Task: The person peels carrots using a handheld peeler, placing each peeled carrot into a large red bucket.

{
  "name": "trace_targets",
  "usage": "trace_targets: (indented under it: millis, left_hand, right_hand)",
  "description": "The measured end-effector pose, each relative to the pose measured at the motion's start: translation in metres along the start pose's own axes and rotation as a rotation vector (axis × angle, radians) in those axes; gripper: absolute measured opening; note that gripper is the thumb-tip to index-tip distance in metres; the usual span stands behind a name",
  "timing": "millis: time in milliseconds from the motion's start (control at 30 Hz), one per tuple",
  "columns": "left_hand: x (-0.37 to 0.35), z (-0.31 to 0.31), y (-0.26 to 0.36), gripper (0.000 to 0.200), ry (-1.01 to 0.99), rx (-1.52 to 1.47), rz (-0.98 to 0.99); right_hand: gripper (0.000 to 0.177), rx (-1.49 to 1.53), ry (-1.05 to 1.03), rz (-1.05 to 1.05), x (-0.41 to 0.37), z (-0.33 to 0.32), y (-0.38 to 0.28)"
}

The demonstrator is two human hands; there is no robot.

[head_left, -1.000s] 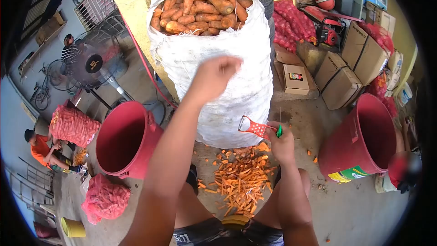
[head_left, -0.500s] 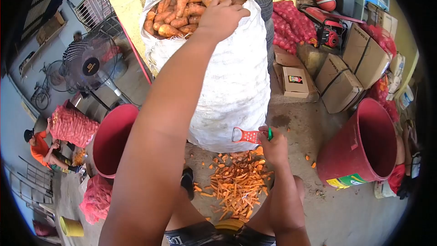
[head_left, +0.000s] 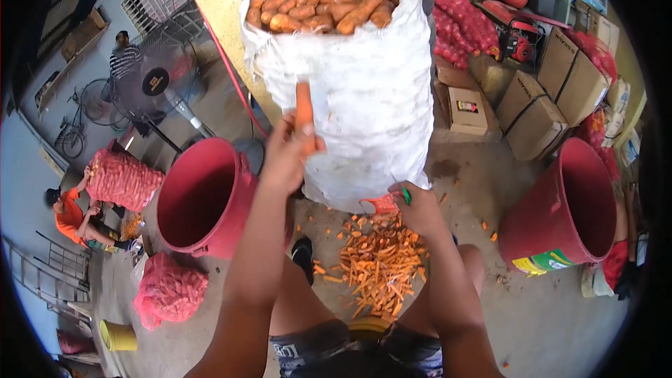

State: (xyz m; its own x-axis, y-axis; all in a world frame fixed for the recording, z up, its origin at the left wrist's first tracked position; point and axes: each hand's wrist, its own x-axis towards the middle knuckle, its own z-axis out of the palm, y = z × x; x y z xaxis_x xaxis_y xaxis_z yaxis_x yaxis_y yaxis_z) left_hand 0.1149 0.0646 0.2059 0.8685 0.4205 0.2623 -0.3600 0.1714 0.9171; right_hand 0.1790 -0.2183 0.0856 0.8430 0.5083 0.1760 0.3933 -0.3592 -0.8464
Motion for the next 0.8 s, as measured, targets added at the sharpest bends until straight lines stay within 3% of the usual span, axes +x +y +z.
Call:
trace_targets:
  millis: [100, 400, 467, 567, 633, 700, 767, 800]
  left_hand:
    - [-0.068, -0.029, -0.066, 0.048, 0.0, 0.073, -0.365]
    - [-0.156, -0.045, -0.124, 0.043, -0.012, 0.401, -0.482]
    - [-0.165, -0.047, -0.122, 0.043, -0.086, 0.672, -0.35]
    - [-0.175, -0.047, -0.123, 0.042, -0.077, 0.592, -0.214]
    - [-0.17, -0.051, -0.117, 0.044, -0.101, 0.555, -0.222]
    - [-0.172, -0.056, -0.118, 0.047, -0.106, 0.518, -0.245]
    - [-0.163, -0.06, -0.135, 0.046, 0.176, 0.211, -0.313]
    - [-0.162, -0.066, -0.13, 0.049, 0.174, 0.098, -0.394]
  right_hand:
    - [0.021, -0.092, -0.136, -0.06, -0.001, 0.028, -0.005]
    - [0.03, -0.237, -0.306, -0.056, -0.007, 0.074, -0.013]
    - [0.031, -0.257, -0.341, -0.048, -0.01, 0.08, -0.017]
    - [0.033, -0.406, -0.39, -0.026, -0.013, 0.092, 0.004]
    - [0.034, -0.548, -0.564, 0.094, -0.009, 0.09, 0.025]
    - [0.033, -0.522, -0.565, 0.081, -0.012, 0.088, 0.029]
    - [0.045, -0.152, -0.65, 0.109, -0.006, 0.073, 0.012]
    - [0.045, -0.152, -0.657, 0.11, -0.005, 0.07, 0.01]
